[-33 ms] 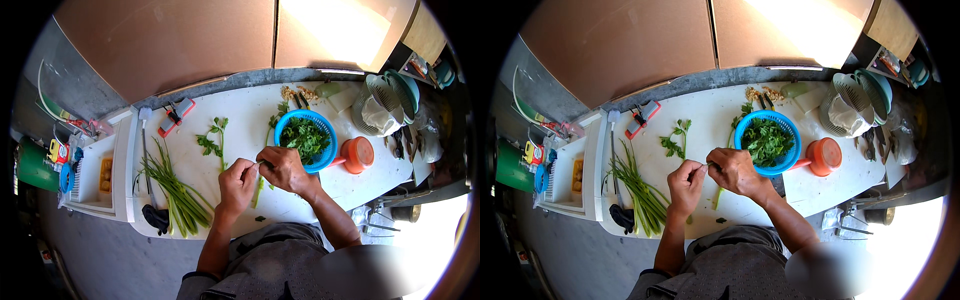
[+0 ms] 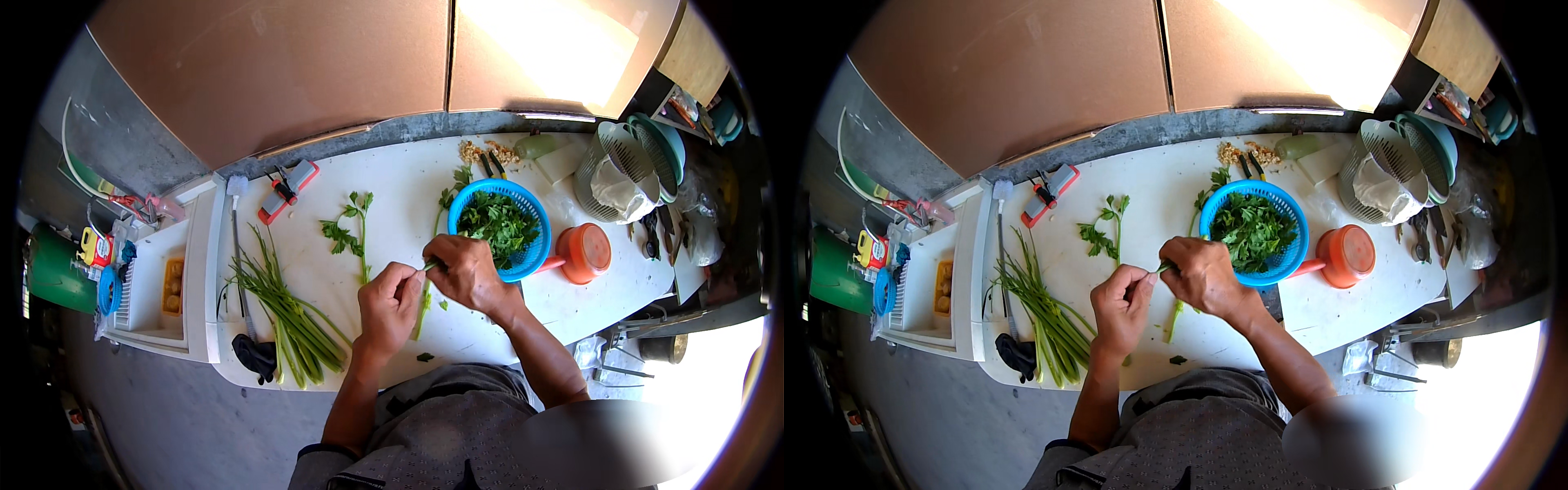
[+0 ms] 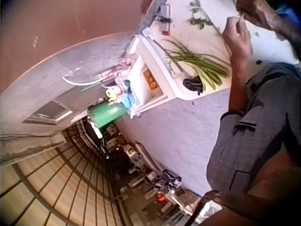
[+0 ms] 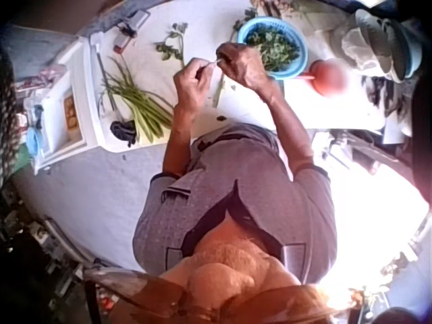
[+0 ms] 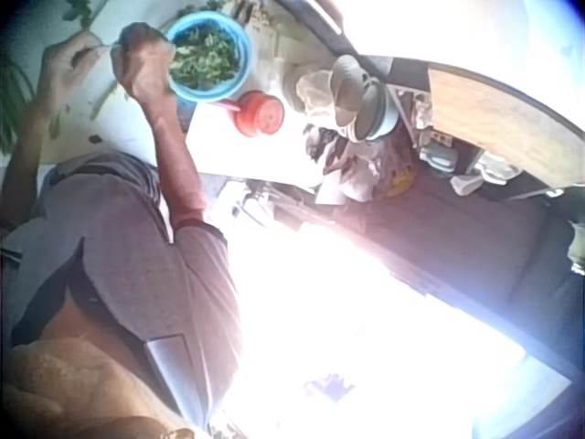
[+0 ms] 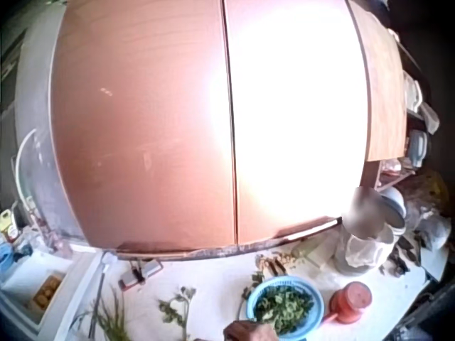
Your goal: The person plucks leaves from celery stalks and places them into a blue colander. They then peel the outer layers off the celery stalks and set them aside on the counter.
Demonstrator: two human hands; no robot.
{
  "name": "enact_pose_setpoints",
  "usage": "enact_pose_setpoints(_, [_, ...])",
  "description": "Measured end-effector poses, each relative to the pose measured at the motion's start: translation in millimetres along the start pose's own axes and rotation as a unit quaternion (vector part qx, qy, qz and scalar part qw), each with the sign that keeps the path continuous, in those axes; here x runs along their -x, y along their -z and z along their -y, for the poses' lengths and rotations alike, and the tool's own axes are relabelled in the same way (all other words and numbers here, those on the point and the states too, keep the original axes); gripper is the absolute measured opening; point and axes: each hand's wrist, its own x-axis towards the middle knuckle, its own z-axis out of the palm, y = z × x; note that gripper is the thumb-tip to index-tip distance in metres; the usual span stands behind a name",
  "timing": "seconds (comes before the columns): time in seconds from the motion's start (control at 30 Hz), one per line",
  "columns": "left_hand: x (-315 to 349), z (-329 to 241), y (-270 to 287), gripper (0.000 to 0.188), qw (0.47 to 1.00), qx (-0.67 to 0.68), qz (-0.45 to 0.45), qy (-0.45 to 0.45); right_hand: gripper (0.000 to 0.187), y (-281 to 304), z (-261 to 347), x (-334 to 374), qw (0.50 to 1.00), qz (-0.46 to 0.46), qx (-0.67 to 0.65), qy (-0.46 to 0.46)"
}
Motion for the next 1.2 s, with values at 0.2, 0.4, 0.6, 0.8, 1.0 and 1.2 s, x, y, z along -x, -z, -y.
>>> enact_pose_setpoints(0.2, [11,14,2,0.016,0.996,0.072,-0.041,0.035,0.029,18,3,3,0.991,0.087,-0.098,-0.041])
enact_pose_setpoints(0.4, [8,10,11,0.015,0.994,0.092,-0.030,0.055,0.032,23,9,11,0.931,0.117,-0.296,-0.180])
enact_pose_setpoints(0.6, [9,13,7,0.020,0.990,0.117,0.005,0.075,0.024,3,5,15,0.909,0.055,-0.381,-0.161])
enact_pose_setpoints(0.8, [11,14,4,0.020,0.994,0.086,0.007,0.070,0.010,-1,10,17,0.937,0.062,-0.290,-0.187])
enact_pose_setpoints(1.0, [10,2,0,0.019,1.000,0.002,0.004,-0.010,0.017,-2,0,14,0.998,-0.022,-0.027,-0.057])
enact_pose_setpoints(1.2, [15,10,-3,0.021,0.990,0.110,-0.011,0.086,0.017,23,-3,15,0.994,0.071,-0.059,-0.062])
